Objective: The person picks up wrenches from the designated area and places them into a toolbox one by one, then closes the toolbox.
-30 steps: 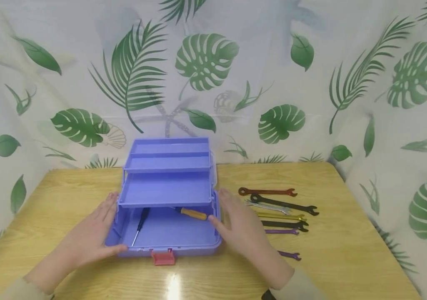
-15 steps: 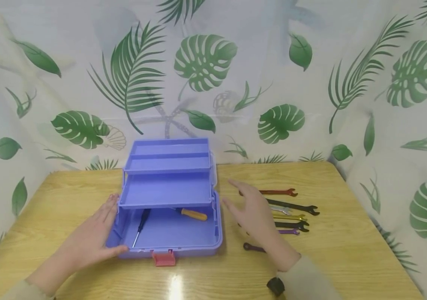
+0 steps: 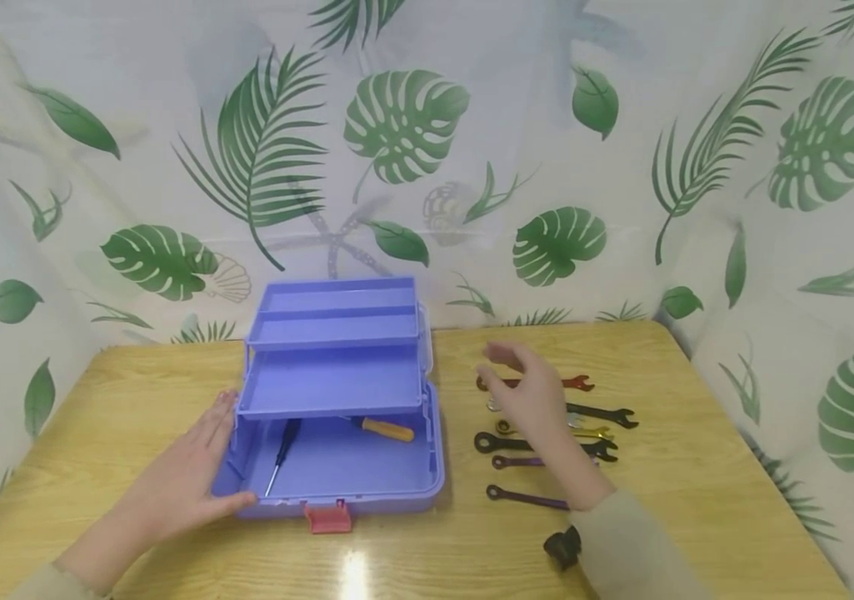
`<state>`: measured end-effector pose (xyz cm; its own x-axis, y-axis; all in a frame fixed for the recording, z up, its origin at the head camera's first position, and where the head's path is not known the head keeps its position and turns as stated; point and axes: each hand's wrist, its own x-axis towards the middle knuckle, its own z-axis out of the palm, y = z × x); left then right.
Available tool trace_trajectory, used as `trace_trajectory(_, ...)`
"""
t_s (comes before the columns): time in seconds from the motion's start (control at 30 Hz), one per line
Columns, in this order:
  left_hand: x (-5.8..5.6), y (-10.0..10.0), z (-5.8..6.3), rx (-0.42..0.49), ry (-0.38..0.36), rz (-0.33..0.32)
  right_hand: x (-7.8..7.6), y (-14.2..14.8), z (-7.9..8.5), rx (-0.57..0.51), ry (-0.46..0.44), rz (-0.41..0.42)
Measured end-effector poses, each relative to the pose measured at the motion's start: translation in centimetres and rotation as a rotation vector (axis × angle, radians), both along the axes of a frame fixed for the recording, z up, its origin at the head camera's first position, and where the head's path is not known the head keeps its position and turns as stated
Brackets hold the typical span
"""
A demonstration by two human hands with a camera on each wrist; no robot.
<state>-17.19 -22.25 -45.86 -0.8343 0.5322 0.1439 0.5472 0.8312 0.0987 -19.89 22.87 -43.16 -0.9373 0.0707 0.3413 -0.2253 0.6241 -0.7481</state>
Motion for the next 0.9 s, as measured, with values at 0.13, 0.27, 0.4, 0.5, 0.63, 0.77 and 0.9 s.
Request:
trace_trajectory(0.13,0.0,-0.1,-0.1,0.005,0.0,0.002,-0.8,0.8,-0.1,-0.037,-0.01,-0.016)
trace_trajectory(0.27,-0.1,0.0,-0.1,0.003,-0.012,0.012,-1.4,1.8,-0.1,-0.084,-0.069,-0.016)
trace_trajectory(0.4,0.0,0.1,0.1,0.008,-0.014,0.015,-1.7,2.7,-0.1,-0.127,-0.098,-0.007)
trace_trajectory(0.5,0.1,0.1,0.1,0.009,-0.015,0.016,-2.0,3.4,-0.2,-0.146,-0.1,0.0)
trace_trajectory(0.63,0.0,0.0,0.0,0.015,-0.014,0.014,-2.5,4.4,-0.4,-0.162,-0.105,0.001)
trace_trajectory(0.77,0.0,0.0,0.0,0.018,-0.014,0.013,-2.9,5.4,-0.8,-0.159,-0.14,-0.013)
trace_trajectory(0.9,0.1,0.0,0.0,0.019,-0.018,0.015,-3.3,6.4,-1.4,-0.157,-0.179,-0.026)
